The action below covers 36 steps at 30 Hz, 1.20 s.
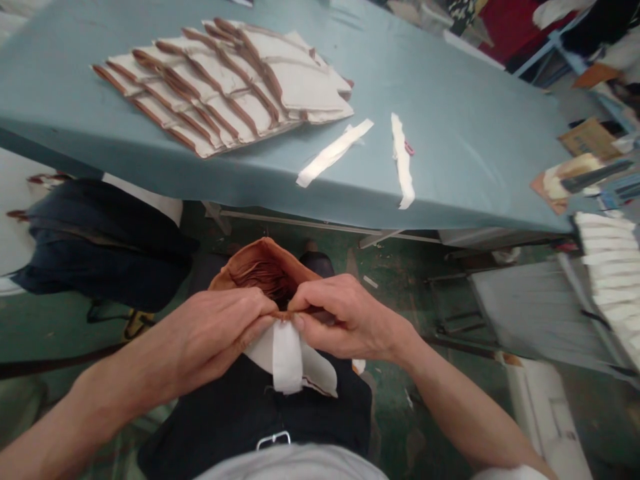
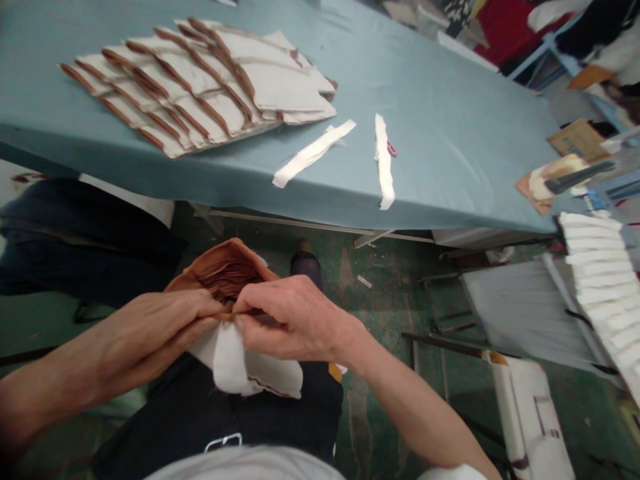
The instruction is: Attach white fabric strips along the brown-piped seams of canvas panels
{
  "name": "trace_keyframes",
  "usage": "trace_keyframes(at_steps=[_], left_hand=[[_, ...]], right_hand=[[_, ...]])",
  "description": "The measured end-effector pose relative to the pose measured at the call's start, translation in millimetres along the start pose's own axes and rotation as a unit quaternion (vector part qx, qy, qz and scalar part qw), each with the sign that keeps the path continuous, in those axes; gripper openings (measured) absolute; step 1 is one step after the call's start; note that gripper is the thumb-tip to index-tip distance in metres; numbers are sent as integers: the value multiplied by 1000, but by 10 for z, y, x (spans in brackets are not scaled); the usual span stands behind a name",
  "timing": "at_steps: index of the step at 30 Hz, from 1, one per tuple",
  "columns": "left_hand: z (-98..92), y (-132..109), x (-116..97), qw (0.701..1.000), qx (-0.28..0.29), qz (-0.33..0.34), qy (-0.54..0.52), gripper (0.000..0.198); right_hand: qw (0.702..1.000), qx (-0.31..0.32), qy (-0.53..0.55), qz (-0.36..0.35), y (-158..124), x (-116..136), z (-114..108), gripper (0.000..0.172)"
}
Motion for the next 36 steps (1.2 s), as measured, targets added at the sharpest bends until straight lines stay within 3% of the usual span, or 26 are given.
trace_keyframes(at_steps=[3, 7, 15, 18, 21, 23, 27, 29, 32, 36], left_hand=[[-28, 51, -42, 997, 45, -14, -68, 26], [-40, 186, -133, 994, 58, -35, -91, 38], [81, 172, -226, 996, 30, 5, -82, 35], [166, 94, -272, 999, -12, 35, -35, 33], [270, 36, -320, 996, -66, 43, -28, 33], [336, 16, -353, 995, -76, 21, -58, 32], [455, -19, -472, 986, -32, -41, -156, 28], [507, -29, -544, 975, -37, -59, -213, 31], [578, 1, -633, 954, -99, -53, -279, 34], [686, 46, -726, 939, -175, -23, -294, 34]], right_hand=[[1000, -13, -6, -23, -22, 4, 17, 13], [998, -12, -42, -47, -33, 31, 32, 14], [997, 27, -60, -49, -75, 132, -60, 17], [997, 36, -37, -50, -101, 162, -56, 18], [998, 35, -25, -50, -130, 116, 19, 37], [998, 9, -24, -56, -149, 71, 74, 49], [994, -43, -41, -90, -187, 56, 151, 53], [989, -62, -72, -113, -191, 72, 182, 55], [979, -121, -87, -137, -180, 59, 229, 57], [968, -200, 1, -153, -230, 27, 281, 53]])
Point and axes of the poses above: each hand's wrist, its own y-axis towards the middle knuckle, its own z-axis out of the palm, x = y × z, the point moved 4 cm from there along y, towards the middle knuckle, and after that the axes turned 6 degrees about -x, right-handed, at the moved point
